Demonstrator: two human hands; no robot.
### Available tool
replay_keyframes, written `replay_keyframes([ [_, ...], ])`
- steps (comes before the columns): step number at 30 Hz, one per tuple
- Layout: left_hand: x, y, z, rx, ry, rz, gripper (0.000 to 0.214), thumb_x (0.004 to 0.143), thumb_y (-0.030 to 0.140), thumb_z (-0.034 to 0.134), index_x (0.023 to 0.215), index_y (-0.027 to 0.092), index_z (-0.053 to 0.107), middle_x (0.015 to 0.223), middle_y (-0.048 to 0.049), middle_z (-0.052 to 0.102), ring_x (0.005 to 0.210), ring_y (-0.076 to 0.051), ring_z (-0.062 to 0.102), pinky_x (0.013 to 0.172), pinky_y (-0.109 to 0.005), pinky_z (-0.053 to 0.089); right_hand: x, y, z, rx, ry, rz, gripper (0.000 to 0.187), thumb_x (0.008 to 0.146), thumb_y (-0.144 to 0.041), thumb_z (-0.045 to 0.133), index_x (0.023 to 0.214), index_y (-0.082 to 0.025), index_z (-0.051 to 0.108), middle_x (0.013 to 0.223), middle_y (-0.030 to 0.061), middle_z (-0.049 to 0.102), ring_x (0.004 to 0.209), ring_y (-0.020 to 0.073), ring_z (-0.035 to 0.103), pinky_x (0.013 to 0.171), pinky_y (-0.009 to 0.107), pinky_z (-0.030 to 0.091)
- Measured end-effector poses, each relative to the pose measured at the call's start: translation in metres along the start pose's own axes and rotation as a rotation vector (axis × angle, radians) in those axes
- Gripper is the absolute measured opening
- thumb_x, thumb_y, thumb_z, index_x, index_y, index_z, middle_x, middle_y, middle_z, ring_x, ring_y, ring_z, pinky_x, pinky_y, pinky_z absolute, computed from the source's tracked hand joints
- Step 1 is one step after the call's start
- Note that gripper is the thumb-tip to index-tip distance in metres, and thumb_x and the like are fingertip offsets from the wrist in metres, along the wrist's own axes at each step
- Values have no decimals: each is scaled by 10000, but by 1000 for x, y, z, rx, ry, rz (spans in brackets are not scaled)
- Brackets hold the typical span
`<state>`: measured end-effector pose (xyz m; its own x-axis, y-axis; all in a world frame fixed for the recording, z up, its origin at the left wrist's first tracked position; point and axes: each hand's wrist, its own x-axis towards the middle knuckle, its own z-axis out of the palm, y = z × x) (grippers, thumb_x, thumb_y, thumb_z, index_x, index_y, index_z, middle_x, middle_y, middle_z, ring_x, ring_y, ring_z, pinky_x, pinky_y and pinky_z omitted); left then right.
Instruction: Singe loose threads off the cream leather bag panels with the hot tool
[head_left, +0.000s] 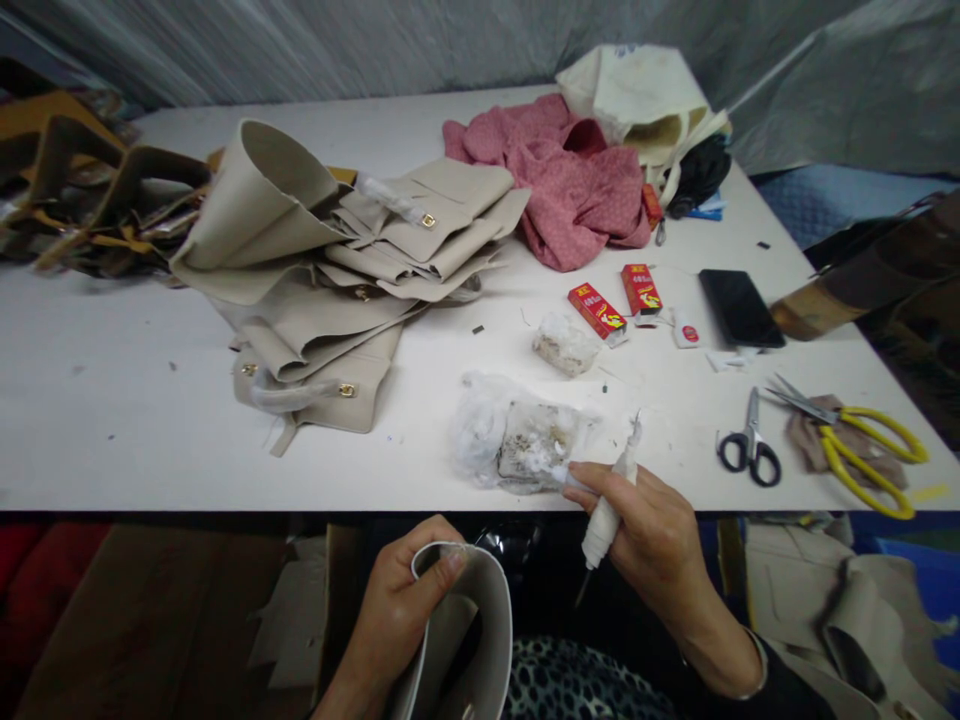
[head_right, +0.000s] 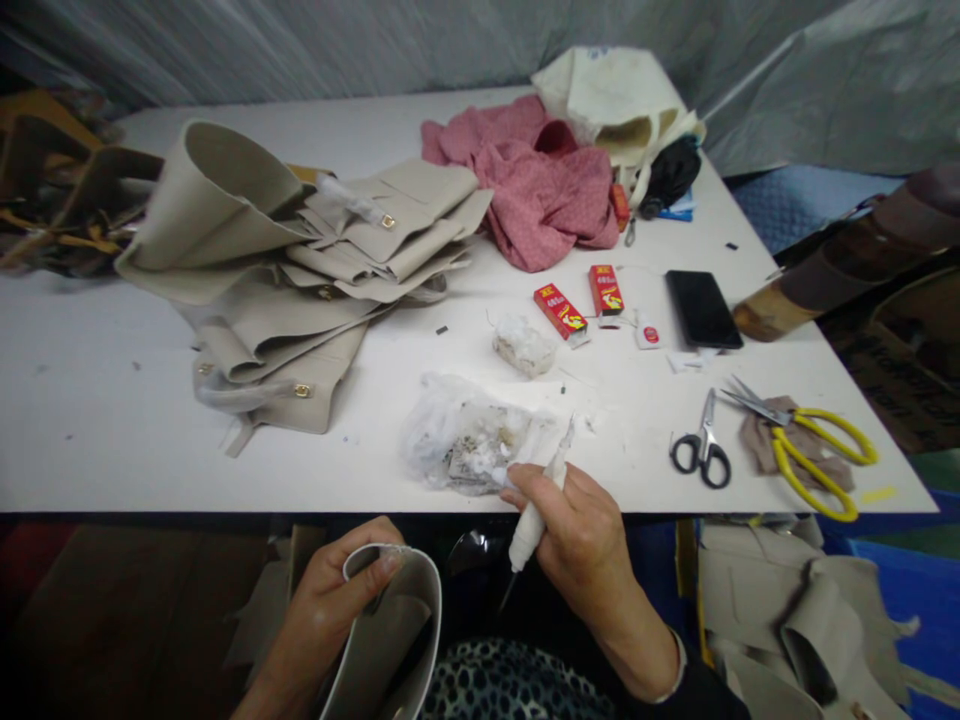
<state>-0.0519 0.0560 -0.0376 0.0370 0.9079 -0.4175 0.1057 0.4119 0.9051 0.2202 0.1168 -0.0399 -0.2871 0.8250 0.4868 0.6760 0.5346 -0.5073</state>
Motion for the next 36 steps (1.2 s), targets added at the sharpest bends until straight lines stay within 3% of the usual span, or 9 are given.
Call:
replay_keyframes([
  [6, -1, 0, 0, 1, 9, 5, 317, 887, 434, 720, 730, 161, 681, 692, -1, 567, 619, -125, 467, 604, -242, 386, -6, 12, 4, 225, 38, 193, 185, 954, -262, 744, 1137, -248, 720, 1002, 36, 789, 865, 203, 738, 760, 311, 570],
  [11, -2, 0, 1, 3, 11, -3, 326, 882, 447, 725, 738, 158, 686, 683, -3, 563, 620, -129, 469, 593, -244, 383, -8, 34, 9, 340, 107, 307, 229, 987, -262, 686, 1215, -276, 690, 1202, 47, 757, 1110, 224, 712, 969, 370, 563],
  [14, -2, -1, 1, 2, 11, -2, 330, 884, 451, 722, 736, 159, 683, 679, -2, 562, 615, -129, 469, 595, -244, 385, -6, 46, 13, 385, 130, 347, 216, 986, -254, 674, 1200, -277, 687, 1204, 45, 746, 1154, 224, 691, 1015, 387, 549],
  [26, -3, -3, 2, 53, 9, 41, 324, 902, 451, 697, 752, 164, 684, 707, -11, 582, 634, -136, 485, 614, -246, 396, -9, 59, 31, 385, 161, 309, 221, 959, -196, 691, 1157, -292, 704, 1246, 59, 730, 1187, 247, 664, 1048, 482, 523],
  [32, -4, 1, 3, 50, 12, 27, 340, 884, 464, 707, 731, 162, 673, 676, -8, 576, 611, -134, 470, 590, -241, 392, -8, 61, 32, 374, 138, 313, 262, 968, -238, 682, 1224, -294, 692, 1302, 79, 706, 1184, 250, 665, 1039, 497, 543],
  [36, -4, 4, 5, 46, 25, 14, 321, 882, 451, 710, 743, 164, 679, 674, -6, 581, 601, -130, 462, 584, -238, 389, -9, 61, 30, 323, 130, 260, 309, 1004, -249, 620, 1309, -283, 653, 1366, 91, 677, 1322, 273, 598, 1121, 539, 474],
])
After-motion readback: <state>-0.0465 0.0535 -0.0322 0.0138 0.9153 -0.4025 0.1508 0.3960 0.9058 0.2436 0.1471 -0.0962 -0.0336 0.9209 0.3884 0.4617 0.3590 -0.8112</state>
